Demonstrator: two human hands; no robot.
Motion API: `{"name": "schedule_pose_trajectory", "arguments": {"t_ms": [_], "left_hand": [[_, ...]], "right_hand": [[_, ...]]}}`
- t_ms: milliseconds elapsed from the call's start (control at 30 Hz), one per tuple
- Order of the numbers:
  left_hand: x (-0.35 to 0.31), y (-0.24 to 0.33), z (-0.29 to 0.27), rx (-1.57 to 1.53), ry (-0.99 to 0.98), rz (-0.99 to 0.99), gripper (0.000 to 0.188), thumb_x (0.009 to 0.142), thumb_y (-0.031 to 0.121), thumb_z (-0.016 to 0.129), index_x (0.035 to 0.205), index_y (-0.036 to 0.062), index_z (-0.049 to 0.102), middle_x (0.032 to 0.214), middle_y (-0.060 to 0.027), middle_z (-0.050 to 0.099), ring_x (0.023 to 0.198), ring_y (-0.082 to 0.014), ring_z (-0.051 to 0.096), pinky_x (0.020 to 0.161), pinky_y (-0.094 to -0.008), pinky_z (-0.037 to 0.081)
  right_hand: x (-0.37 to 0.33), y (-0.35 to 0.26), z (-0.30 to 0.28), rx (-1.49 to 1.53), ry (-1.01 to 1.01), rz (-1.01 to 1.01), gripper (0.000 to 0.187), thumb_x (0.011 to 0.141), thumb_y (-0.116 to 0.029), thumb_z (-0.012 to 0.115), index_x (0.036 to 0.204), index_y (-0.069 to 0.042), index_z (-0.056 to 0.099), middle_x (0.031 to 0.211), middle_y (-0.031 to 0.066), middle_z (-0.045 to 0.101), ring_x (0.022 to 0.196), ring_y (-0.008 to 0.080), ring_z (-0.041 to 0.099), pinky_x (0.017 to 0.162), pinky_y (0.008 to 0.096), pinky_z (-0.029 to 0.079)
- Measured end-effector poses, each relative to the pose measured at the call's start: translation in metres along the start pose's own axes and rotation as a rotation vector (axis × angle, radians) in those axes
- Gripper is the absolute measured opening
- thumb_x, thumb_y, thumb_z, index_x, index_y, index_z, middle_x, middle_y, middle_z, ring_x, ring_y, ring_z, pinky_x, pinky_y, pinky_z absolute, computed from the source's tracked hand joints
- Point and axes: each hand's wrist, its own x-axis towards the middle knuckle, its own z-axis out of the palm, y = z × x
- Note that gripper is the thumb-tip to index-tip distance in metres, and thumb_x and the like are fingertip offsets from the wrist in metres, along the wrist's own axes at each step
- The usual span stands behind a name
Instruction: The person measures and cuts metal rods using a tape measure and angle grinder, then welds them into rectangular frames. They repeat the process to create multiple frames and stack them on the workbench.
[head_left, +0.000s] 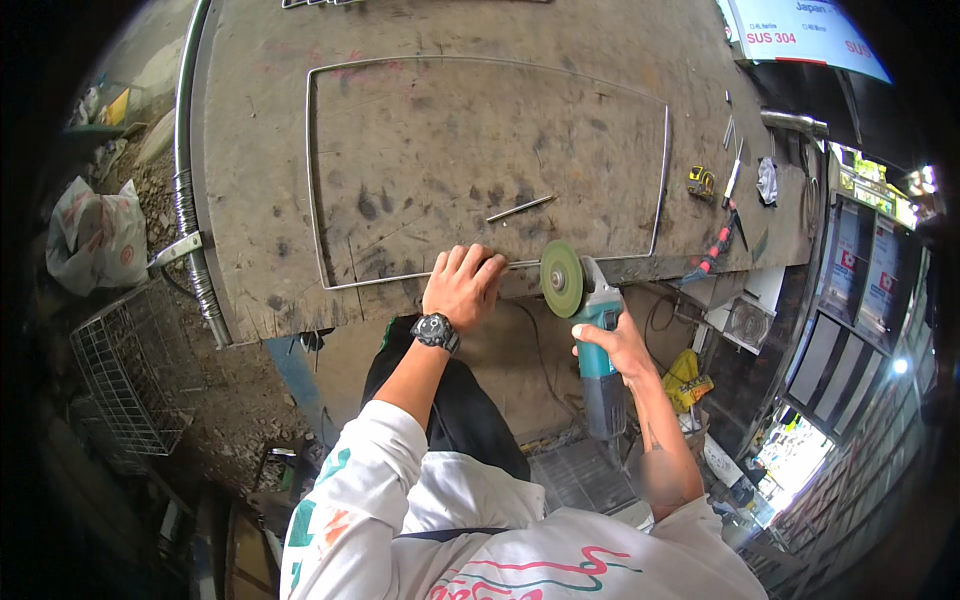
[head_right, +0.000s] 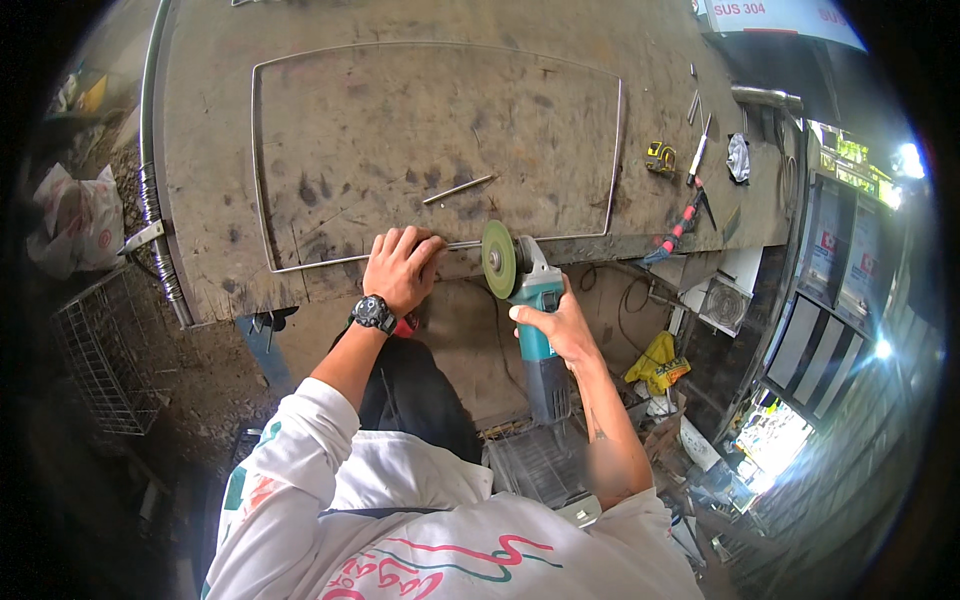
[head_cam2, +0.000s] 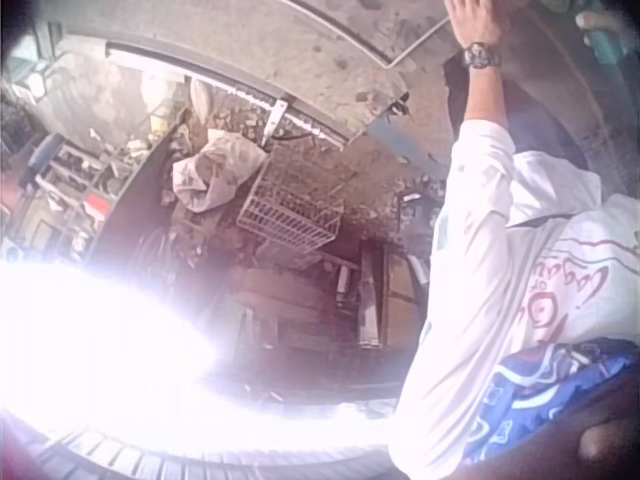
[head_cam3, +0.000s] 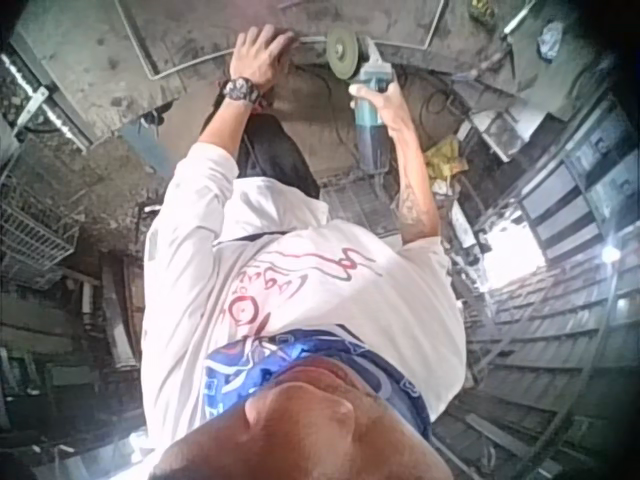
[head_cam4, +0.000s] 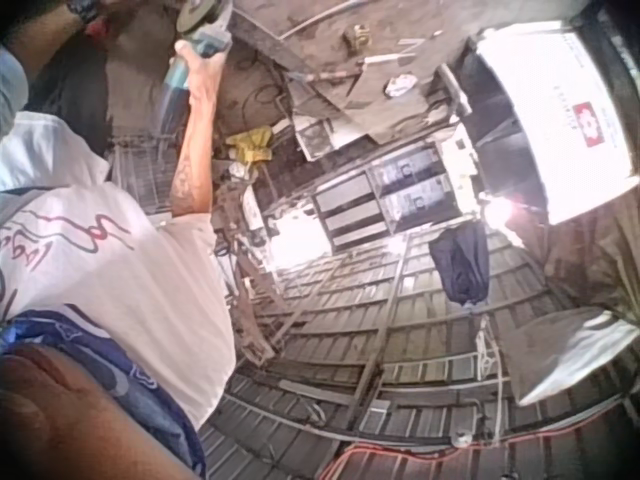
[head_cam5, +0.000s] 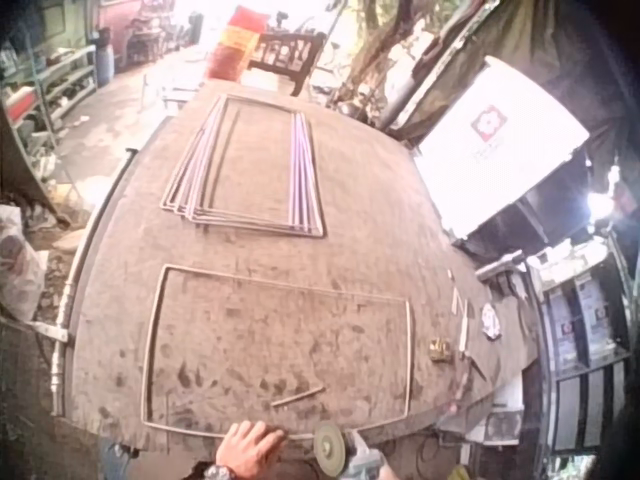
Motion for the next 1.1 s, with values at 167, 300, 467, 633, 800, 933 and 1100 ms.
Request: {"name": "schedule_pose_trajectory", "arguments": {"t_ms": [167,300,467,633,800,933,1100], "left_hand": [[0.003,-0.002,0.000,-0.005,0.011,0.006,0.023,0.090,0.018,0.074,0.111,0.0172,0.068,0.108,-0.0022,0.062,0.096,-0.0255,0.060,0.084,-0.0404,0.048],[0.003,-0.006,0.004,-0.004,0.010,0.015,0.023,0.090,0.018,0.074,0.112,0.0168,0.068,0.108,-0.0024,0.062,0.096,-0.0255,0.060,0.083,-0.0404,0.048],[0.005,-0.005,0.002,0.000,0.003,0.014,0.024,0.090,0.017,0.074,0.113,0.0169,0.068,0.109,-0.0024,0.062,0.096,-0.0257,0.060,0.084,-0.0403,0.048],[0.005,-0.005,0.003,0.002,0.005,0.013,0.026,0.088,0.016,0.074,0.113,0.0175,0.068,0.109,-0.0021,0.062,0.097,-0.0255,0.059,0.085,-0.0396,0.048],[0.004,-0.005,0.002,-0.008,-0.007,0.008,0.029,0.085,0.015,0.074,0.114,0.0183,0.068,0.109,-0.0023,0.063,0.098,-0.0255,0.060,0.085,-0.0395,0.048],[0.004,-0.004,0.002,-0.011,-0.017,0.001,0.025,0.088,0.017,0.072,0.112,0.0182,0.069,0.108,-0.0023,0.063,0.096,-0.0259,0.060,0.083,-0.0394,0.048],[0.007,-0.001,0.000,-0.007,0.018,-0.017,0.015,0.092,0.018,0.073,0.107,0.0186,0.071,0.103,-0.0018,0.063,0.093,-0.0255,0.060,0.082,-0.0399,0.049]], "right_hand": [[0.006,0.000,-0.001,0.000,-0.005,-0.020,0.079,0.075,-0.015,0.090,0.138,-0.005,0.043,0.106,0.0118,0.062,0.077,0.0230,0.071,0.069,0.0388,0.064],[0.009,-0.003,-0.001,-0.010,-0.017,-0.036,0.080,0.075,-0.016,0.090,0.139,-0.004,0.043,0.105,0.0117,0.063,0.075,0.0231,0.071,0.067,0.0383,0.063],[0.010,-0.003,-0.001,-0.017,-0.020,-0.052,0.081,0.076,-0.016,0.090,0.139,-0.004,0.042,0.105,0.0118,0.063,0.075,0.0231,0.071,0.067,0.0384,0.062],[0.011,-0.005,0.000,-0.028,-0.003,-0.037,0.079,0.077,-0.015,0.090,0.139,-0.004,0.042,0.104,0.0117,0.064,0.074,0.0228,0.071,0.066,0.0383,0.061],[0.015,-0.004,-0.001,-0.023,-0.015,-0.059,0.077,0.079,-0.013,0.089,0.138,-0.004,0.042,0.101,0.0109,0.065,0.073,0.0220,0.071,0.065,0.0377,0.061],[0.019,-0.009,-0.001,-0.020,-0.033,-0.055,0.074,0.080,-0.013,0.088,0.138,-0.004,0.042,0.098,0.0097,0.066,0.073,0.0211,0.071,0.064,0.0371,0.061],[0.025,-0.002,-0.006,-0.052,-0.052,-0.071,0.073,0.080,-0.016,0.089,0.137,-0.006,0.044,0.102,0.0093,0.066,0.072,0.0211,0.071,0.064,0.0373,0.060]]}}
